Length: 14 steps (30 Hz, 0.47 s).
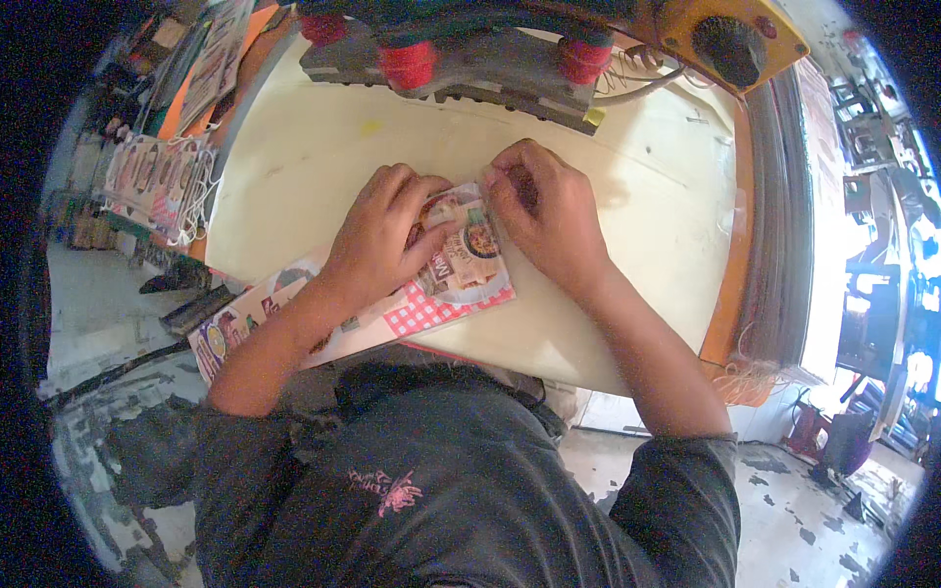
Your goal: The person processes printed labels by hand, including picking them up from a pile, aligning them for a machine, and then tying a bundle of labels together using a white cord.
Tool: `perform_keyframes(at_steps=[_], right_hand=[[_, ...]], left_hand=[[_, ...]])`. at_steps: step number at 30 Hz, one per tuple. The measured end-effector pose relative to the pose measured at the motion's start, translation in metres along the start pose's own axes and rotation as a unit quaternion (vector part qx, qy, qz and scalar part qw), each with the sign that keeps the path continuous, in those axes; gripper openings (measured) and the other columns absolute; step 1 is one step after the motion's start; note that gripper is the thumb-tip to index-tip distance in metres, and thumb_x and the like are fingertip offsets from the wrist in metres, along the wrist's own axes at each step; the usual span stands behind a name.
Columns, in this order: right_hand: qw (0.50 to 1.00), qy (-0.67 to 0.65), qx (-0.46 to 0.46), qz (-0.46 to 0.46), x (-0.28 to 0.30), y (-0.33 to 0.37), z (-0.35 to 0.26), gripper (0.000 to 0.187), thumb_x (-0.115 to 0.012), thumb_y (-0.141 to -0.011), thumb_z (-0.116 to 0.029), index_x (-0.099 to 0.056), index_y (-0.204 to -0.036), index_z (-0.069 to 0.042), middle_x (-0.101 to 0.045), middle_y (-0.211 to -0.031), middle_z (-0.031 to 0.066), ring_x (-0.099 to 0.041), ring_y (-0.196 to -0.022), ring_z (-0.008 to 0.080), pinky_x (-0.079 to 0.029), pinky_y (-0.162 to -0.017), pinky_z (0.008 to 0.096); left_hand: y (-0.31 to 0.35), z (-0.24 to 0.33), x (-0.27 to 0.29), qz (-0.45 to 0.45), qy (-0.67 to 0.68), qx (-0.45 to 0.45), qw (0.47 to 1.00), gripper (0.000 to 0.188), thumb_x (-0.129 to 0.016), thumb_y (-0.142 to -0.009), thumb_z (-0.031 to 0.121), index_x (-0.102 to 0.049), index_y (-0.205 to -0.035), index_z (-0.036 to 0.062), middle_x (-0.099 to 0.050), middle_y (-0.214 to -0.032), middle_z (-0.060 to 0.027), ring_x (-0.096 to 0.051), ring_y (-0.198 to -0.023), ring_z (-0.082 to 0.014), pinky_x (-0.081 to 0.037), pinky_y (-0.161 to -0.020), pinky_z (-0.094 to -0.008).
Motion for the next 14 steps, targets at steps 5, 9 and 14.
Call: perform_keyframes(at_steps=[5, 9, 14], right_hand=[[0.999, 0.016, -0.001, -0.038, 0.002, -0.005, 0.013, 0.016, -0.067, -0.091, -0.013, -0.067, -0.092, 0.004, -0.066, -0.08, 0.0167, -0.063, -0.064, 0.0231, -0.051, -0.062, 0.036], [0.998, 0.003, -0.018, -0.065, 0.001, -0.007, 0.017, 0.018, -0.067, -0.096, -0.015, -0.068, -0.096, 0.003, -0.06, -0.072, -0.0004, -0.047, -0.065, 0.004, -0.04, -0.058, 0.0236], [0.996, 0.001, -0.035, -0.078, -0.002, -0.008, 0.021, 0.02, -0.071, -0.094, -0.017, -0.07, -0.098, 0.002, -0.061, -0.074, -0.0008, -0.046, -0.064, 0.0038, -0.04, -0.058, 0.0225]], left_hand=[[0.0, -0.003, -0.002, -0.001, 0.004, -0.004, 1.0, 0.042, -0.073, -0.085, 0.022, -0.06, -0.117, -0.0008, -0.054, -0.103, -0.0176, -0.055, -0.099, -0.0373, -0.046, -0.087, -0.0466], [-0.001, -0.001, -0.001, -0.013, 0.008, 0.004, 1.0, 0.042, -0.073, -0.085, 0.023, -0.06, -0.118, 0.001, -0.053, -0.103, -0.0172, -0.054, -0.1, -0.0367, -0.046, -0.088, -0.0463], [-0.001, -0.001, -0.001, -0.038, 0.005, 0.01, 0.999, 0.045, -0.074, -0.084, 0.023, -0.059, -0.121, 0.0021, -0.053, -0.105, -0.0162, -0.055, -0.101, -0.0355, -0.046, -0.089, -0.0471]])
Point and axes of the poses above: each hand's wrist, its own y-axis away from the middle knuckle, its own x-axis out of the back of the hand, z = x × y, the point moved 1 cm from there along -y, towards the middle knuckle
